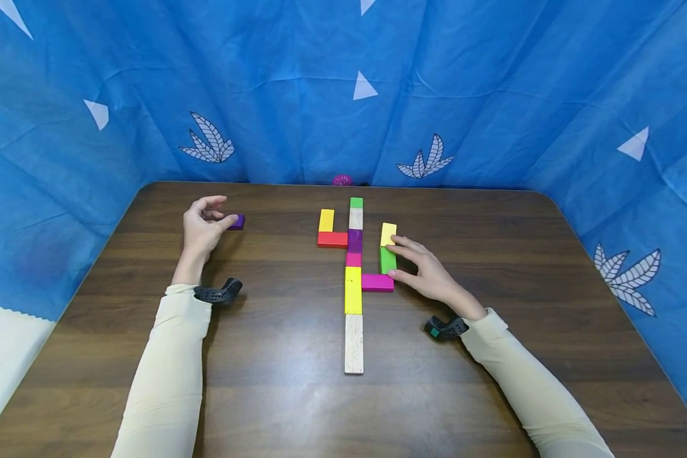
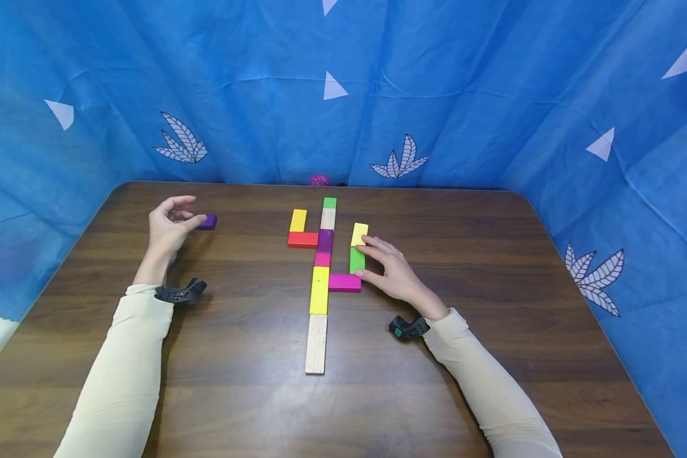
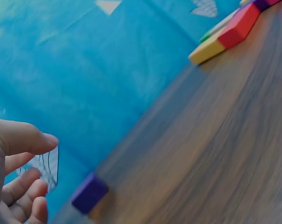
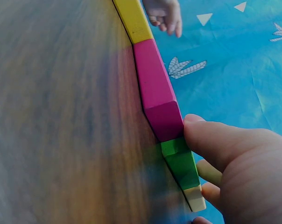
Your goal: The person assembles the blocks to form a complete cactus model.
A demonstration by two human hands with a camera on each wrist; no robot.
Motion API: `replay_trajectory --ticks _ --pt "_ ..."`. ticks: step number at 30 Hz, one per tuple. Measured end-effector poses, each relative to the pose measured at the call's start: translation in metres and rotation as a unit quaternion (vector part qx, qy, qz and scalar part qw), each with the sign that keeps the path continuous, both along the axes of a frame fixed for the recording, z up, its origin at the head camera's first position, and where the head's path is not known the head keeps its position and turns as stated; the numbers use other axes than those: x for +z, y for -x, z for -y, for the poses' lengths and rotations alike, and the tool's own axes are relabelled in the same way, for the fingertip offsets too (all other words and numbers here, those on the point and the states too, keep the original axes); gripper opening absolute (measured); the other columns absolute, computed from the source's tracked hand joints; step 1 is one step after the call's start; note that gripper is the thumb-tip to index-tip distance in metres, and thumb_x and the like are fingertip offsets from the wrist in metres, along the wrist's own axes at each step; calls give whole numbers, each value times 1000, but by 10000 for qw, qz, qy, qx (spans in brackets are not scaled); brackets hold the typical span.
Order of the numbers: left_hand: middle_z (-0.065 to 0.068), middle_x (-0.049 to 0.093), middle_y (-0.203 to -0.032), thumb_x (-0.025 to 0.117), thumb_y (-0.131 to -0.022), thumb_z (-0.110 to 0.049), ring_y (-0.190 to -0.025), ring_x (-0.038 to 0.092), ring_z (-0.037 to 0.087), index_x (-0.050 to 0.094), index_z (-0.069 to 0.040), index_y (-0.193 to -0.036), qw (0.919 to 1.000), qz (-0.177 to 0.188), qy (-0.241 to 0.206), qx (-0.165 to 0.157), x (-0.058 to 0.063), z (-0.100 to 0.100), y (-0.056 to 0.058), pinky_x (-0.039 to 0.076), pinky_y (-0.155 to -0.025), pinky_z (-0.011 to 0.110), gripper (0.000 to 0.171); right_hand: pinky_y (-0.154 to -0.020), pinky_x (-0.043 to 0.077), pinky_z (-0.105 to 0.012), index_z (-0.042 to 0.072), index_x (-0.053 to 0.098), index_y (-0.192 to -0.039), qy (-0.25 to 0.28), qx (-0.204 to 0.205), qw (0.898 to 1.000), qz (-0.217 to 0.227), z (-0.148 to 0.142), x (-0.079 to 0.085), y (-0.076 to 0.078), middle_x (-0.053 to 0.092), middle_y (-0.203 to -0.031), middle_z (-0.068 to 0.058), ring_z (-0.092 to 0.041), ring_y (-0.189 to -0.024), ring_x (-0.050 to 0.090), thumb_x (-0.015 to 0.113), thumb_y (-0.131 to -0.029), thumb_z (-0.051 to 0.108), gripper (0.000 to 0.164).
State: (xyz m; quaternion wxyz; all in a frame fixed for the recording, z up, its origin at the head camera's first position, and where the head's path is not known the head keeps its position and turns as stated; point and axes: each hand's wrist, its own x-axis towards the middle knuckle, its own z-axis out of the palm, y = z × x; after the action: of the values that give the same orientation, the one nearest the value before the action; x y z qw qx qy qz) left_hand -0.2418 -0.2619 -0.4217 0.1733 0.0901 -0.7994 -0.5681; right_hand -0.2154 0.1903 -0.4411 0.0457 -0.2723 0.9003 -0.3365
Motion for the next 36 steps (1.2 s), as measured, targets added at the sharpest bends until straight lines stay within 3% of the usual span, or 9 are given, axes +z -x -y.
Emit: replay_trajectory --ticks 2,6,8,17,24,36 --pt "-2 55 -113 74 -83 -3 -90 51 6 57 1 -131 9995 270 -37 -135 -3 7 -1 43 -67 11 51 -114 25 -63 10 51 -142 -6 -18 10000 -5 0 0 0 36 -157 -11 -34 -146 27 68 -92 28 57" --pt "12 51 -136 71 -87 -5 -98 51 3 50 -1 -140 9967 616 42 -525 -7 15 -3 44 -71 6 57 -114 25 -63 11 51 -142 -33 -39 10000 -27 1 2 -1 36 -157 -11 -34 -146 27 69 -91 29 57" --pt "19 49 -137 70 -88 -7 -99 50 3 47 -2 -143 9948 728 183 -696 -8 16 -3 44 -73 5 60 -113 26 -64 10 51 -142 -28 -32 10000 -47 1 2 0 35 -157 -11 -35 -146 28 69 -91 29 58" --pt "21 54 -124 69 -88 -6 -88 49 0 47 0 -143 9888 993 643 -908 -10 17 -3 42 -72 5 60 -113 26 -64 10 51 -142 -43 -46 10000 -65 1 1 0 35 -157 -12 -36 -145 28 70 -91 29 58" --pt "23 51 -125 69 -89 -4 -84 48 1 50 3 -139 9867 977 852 -986 -9 16 -3 40 -69 3 54 -114 24 -64 11 52 -142 -55 -51 10000 -24 2 2 -1 35 -157 -11 -35 -146 27 70 -91 29 58" --pt "21 58 -106 66 -89 1 -74 49 -4 56 7 -132 9865 824 1001 -1001 -11 16 -3 41 -64 6 45 -114 24 -64 11 51 -142 -97 -78 9999 -42 1 1 -1 35 -157 -12 -36 -146 27 69 -91 30 58"
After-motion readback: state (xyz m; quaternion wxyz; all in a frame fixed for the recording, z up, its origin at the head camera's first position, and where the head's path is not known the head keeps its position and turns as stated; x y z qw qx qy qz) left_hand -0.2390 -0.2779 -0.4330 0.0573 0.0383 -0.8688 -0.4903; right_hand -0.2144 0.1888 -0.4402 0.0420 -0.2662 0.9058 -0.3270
